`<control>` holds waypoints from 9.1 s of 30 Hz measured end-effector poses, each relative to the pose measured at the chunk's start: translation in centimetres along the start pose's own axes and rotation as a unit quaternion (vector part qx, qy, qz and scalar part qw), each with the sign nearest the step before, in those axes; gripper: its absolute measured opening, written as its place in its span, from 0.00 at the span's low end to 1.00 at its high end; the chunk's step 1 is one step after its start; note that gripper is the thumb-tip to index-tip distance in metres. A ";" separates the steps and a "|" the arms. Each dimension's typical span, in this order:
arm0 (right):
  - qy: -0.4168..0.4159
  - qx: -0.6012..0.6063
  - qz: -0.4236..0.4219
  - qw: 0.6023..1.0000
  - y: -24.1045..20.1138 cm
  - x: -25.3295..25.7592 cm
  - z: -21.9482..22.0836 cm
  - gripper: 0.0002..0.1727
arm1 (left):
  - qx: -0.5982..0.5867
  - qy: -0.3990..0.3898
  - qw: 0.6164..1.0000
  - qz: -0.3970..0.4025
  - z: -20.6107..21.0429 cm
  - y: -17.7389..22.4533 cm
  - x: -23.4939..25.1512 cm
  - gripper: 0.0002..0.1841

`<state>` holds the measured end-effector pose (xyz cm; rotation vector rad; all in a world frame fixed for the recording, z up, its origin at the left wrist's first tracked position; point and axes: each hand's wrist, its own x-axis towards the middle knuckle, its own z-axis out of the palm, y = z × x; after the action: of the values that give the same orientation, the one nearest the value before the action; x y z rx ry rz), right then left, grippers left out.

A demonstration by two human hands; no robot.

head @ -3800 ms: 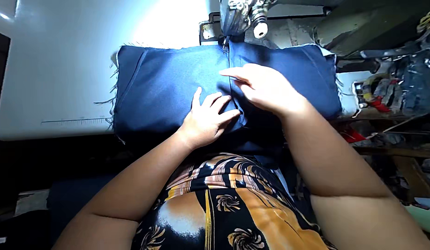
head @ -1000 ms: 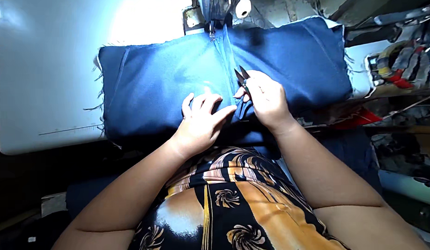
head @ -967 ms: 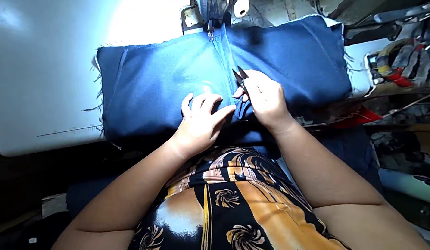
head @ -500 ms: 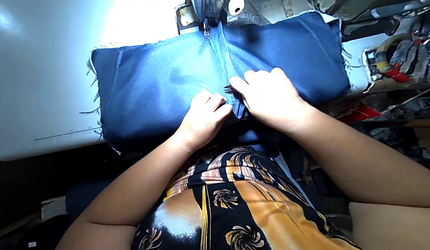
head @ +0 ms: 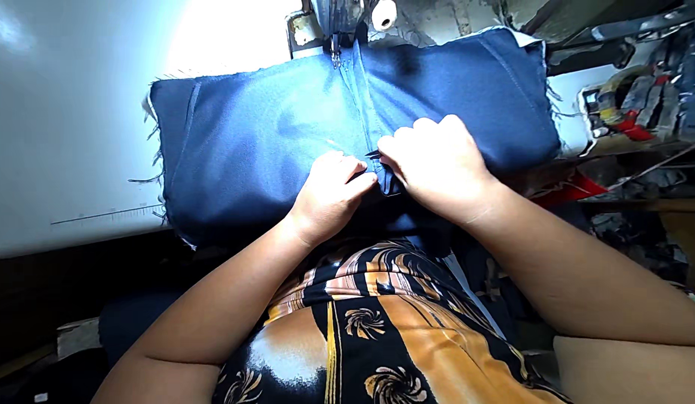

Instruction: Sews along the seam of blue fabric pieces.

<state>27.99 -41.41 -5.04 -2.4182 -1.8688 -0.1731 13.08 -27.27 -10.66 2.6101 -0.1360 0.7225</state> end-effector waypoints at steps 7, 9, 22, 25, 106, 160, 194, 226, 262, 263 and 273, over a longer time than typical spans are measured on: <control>-0.010 -0.004 -0.012 1.000 -0.1 0.1 0.2 0.13 | -0.007 0.015 1.000 0.001 0.0 -0.1 -0.2 0.09; -0.012 -0.003 -0.012 1.000 -0.1 0.1 0.3 0.13 | -0.009 0.011 1.000 0.000 0.0 0.0 -0.2 0.10; 0.063 0.048 0.101 0.992 5.3 -1.4 0.7 0.14 | -0.034 -0.028 0.999 -0.010 -0.8 -0.2 -0.1 0.10; 0.136 0.029 0.203 0.969 12.7 -4.2 0.7 0.15 | -0.039 -0.037 0.998 -0.028 -1.0 -0.2 -0.2 0.11; 0.164 0.283 -0.057 0.943 3.3 3.7 5.0 0.16 | 0.049 -0.081 0.981 -0.167 -2.1 -8.4 6.4 0.26; 0.117 0.261 0.218 0.933 -0.6 5.2 3.1 0.11 | 0.150 -0.096 0.971 -0.160 -1.4 -3.4 6.1 0.18; 0.117 0.267 0.177 0.940 -2.1 5.2 3.7 0.08 | 0.079 -0.163 0.980 -0.087 -2.6 -6.6 5.7 0.30; 0.100 0.174 -0.028 0.979 1.7 4.5 4.5 0.19 | 0.030 -0.054 0.998 0.004 -2.8 -9.1 5.4 0.18; -0.187 0.008 0.302 0.935 9.7 9.3 -0.5 0.36 | 0.112 -0.099 0.982 -0.117 -3.4 -15.2 11.6 0.20; -0.196 -0.005 0.355 0.914 12.2 11.0 -1.0 0.33 | 0.124 -0.090 0.977 -0.150 -3.3 -14.8 11.6 0.20; -0.030 0.153 0.214 0.964 3.6 1.3 -0.8 0.40 | 0.071 -0.198 0.942 -0.261 -7.4 -13.5 8.5 0.30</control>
<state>31.77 -41.20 -4.10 -2.5435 -1.2307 0.2040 19.62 -11.71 -5.71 2.7092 0.4918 0.0202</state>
